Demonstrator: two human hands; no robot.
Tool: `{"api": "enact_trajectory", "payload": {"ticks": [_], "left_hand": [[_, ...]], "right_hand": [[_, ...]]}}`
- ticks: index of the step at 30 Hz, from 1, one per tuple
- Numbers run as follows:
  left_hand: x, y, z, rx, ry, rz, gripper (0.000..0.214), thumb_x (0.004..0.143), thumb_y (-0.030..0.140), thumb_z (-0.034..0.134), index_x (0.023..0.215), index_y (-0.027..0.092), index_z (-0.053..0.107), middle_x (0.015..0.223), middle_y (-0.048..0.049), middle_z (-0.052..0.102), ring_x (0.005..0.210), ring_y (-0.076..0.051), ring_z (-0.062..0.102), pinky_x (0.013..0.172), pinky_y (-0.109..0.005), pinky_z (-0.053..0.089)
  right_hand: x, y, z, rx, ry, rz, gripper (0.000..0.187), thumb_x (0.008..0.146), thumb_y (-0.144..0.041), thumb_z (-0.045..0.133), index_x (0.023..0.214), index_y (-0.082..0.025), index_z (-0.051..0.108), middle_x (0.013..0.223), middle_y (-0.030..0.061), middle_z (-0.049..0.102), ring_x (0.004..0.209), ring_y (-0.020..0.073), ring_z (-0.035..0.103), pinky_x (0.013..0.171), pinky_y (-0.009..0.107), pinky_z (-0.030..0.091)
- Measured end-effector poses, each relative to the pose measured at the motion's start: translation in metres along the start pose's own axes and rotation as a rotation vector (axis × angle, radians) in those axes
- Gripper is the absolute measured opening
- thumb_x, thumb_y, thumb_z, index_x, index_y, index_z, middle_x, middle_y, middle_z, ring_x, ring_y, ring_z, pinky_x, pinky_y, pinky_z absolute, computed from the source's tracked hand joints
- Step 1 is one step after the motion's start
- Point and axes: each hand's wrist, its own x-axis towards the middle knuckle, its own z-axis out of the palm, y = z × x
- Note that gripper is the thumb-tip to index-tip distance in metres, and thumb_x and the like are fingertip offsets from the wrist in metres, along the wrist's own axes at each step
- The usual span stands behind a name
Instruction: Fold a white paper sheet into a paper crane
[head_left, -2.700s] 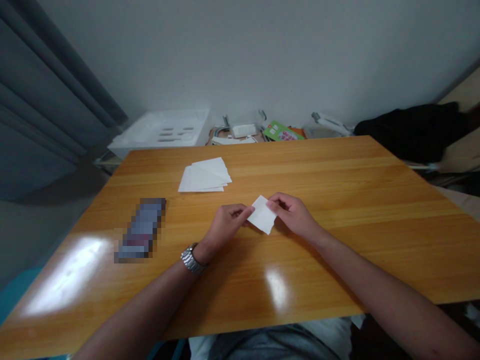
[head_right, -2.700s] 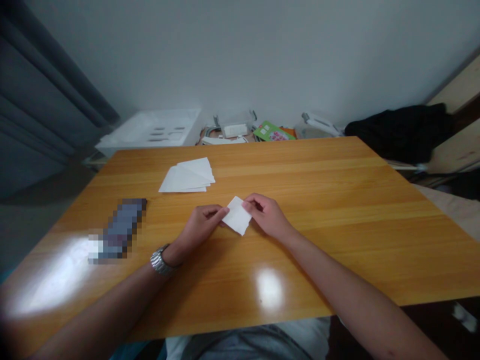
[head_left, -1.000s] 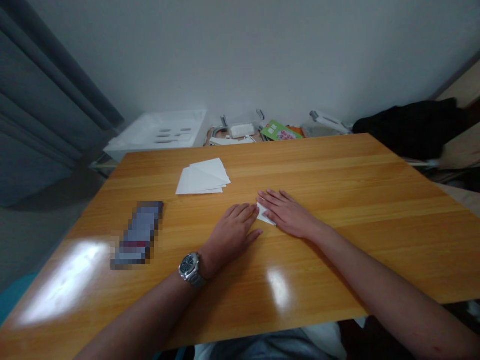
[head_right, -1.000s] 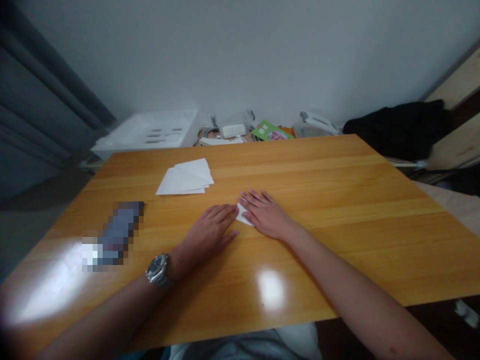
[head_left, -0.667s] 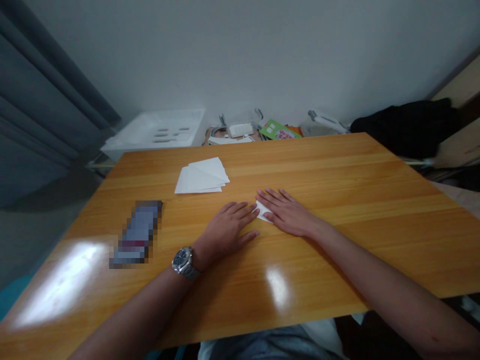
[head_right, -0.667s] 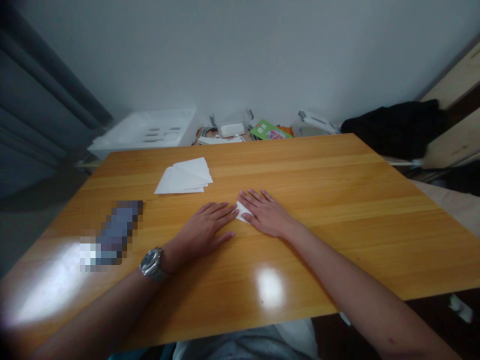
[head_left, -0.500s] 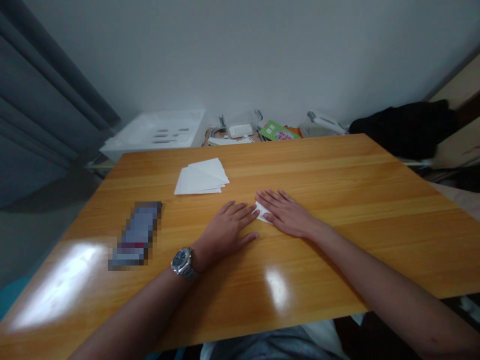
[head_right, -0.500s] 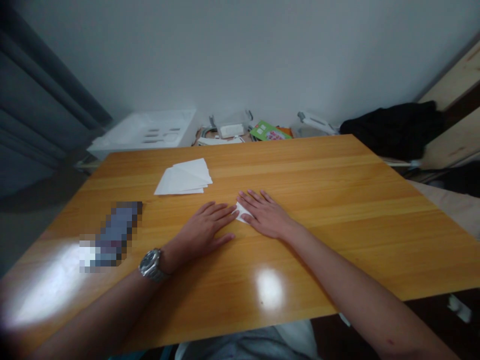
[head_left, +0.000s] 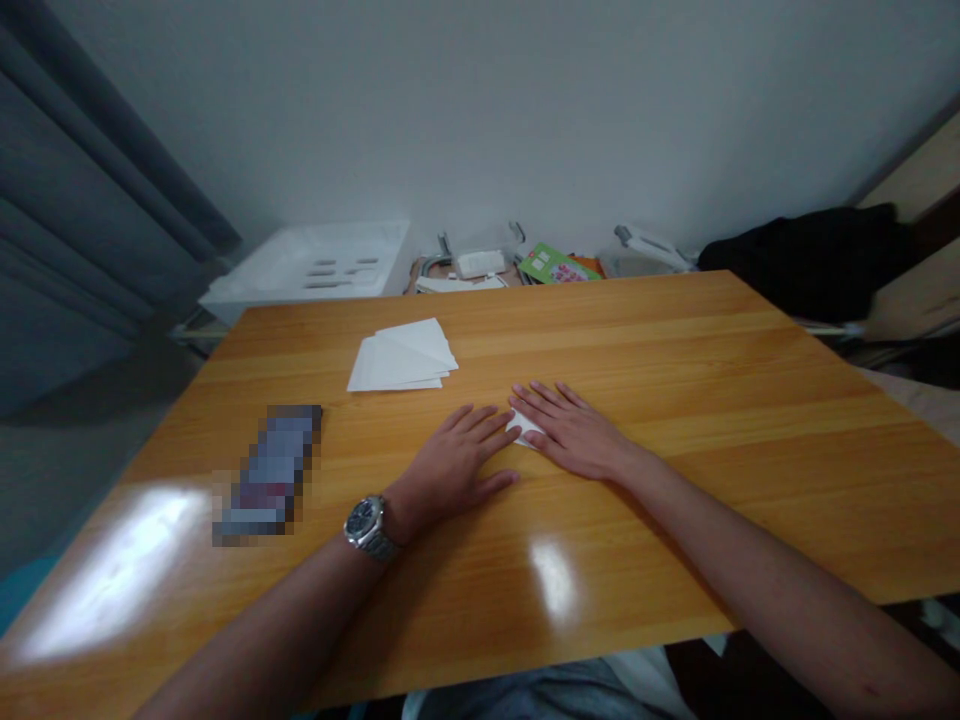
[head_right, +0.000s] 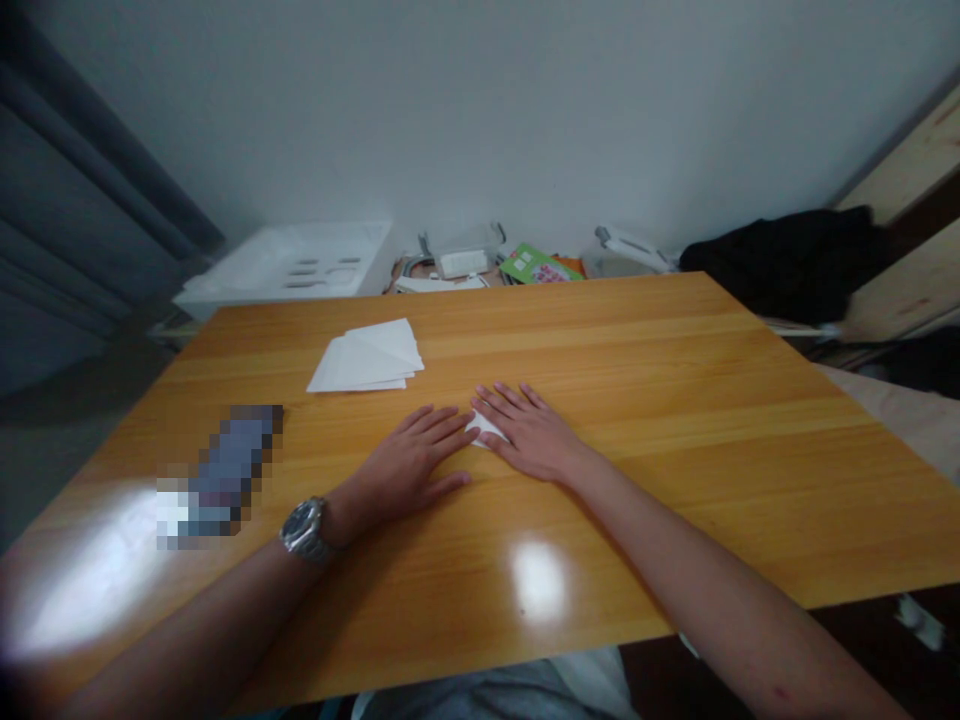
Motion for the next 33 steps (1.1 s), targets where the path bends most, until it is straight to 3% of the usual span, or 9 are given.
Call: {"api": "enact_trajectory", "payload": {"ticks": [6, 12, 19, 33], "left_hand": [[-0.001, 0.003, -0.001, 0.020, 0.023, -0.001, 0.055, 0.101, 0.056, 0.045, 0.147, 0.027, 0.051, 0.150, -0.0071, 0.054, 0.141, -0.029, 0.044, 0.125, -0.057, 0.016], [0.000, 0.007, -0.002, 0.026, 0.050, -0.018, 0.050, 0.102, 0.051, 0.046, 0.142, 0.024, 0.056, 0.137, -0.0092, 0.062, 0.133, -0.027, 0.050, 0.125, -0.054, 0.019], [0.000, 0.003, 0.002, 0.034, 0.048, -0.020, 0.052, 0.101, 0.054, 0.046, 0.144, 0.026, 0.054, 0.158, -0.0111, 0.042, 0.147, -0.030, 0.037, 0.124, -0.057, 0.022], [0.000, 0.001, 0.002, 0.053, 0.060, -0.043, 0.047, 0.101, 0.051, 0.048, 0.141, 0.028, 0.057, 0.154, -0.0092, 0.048, 0.142, -0.029, 0.043, 0.125, -0.059, 0.019]], "right_hand": [[-0.001, 0.000, -0.001, 0.017, 0.001, 0.008, 0.062, 0.106, -0.056, 0.026, 0.162, -0.028, 0.022, 0.166, 0.0042, 0.028, 0.154, 0.0253, 0.025, 0.125, 0.053, 0.021], [-0.001, 0.001, 0.000, 0.024, 0.011, 0.007, 0.062, 0.106, -0.055, 0.028, 0.162, -0.030, 0.020, 0.166, 0.0040, 0.026, 0.154, 0.0249, 0.025, 0.125, 0.055, 0.021], [-0.001, 0.000, -0.001, 0.022, -0.009, 0.014, 0.062, 0.106, -0.055, 0.027, 0.162, -0.029, 0.019, 0.166, 0.0034, 0.025, 0.154, 0.0251, 0.023, 0.125, 0.054, 0.021], [-0.010, 0.014, -0.006, 0.028, 0.024, 0.092, 0.062, 0.106, -0.053, 0.030, 0.161, -0.026, 0.027, 0.165, 0.0063, 0.028, 0.152, 0.0251, 0.028, 0.125, 0.049, 0.026]]}}
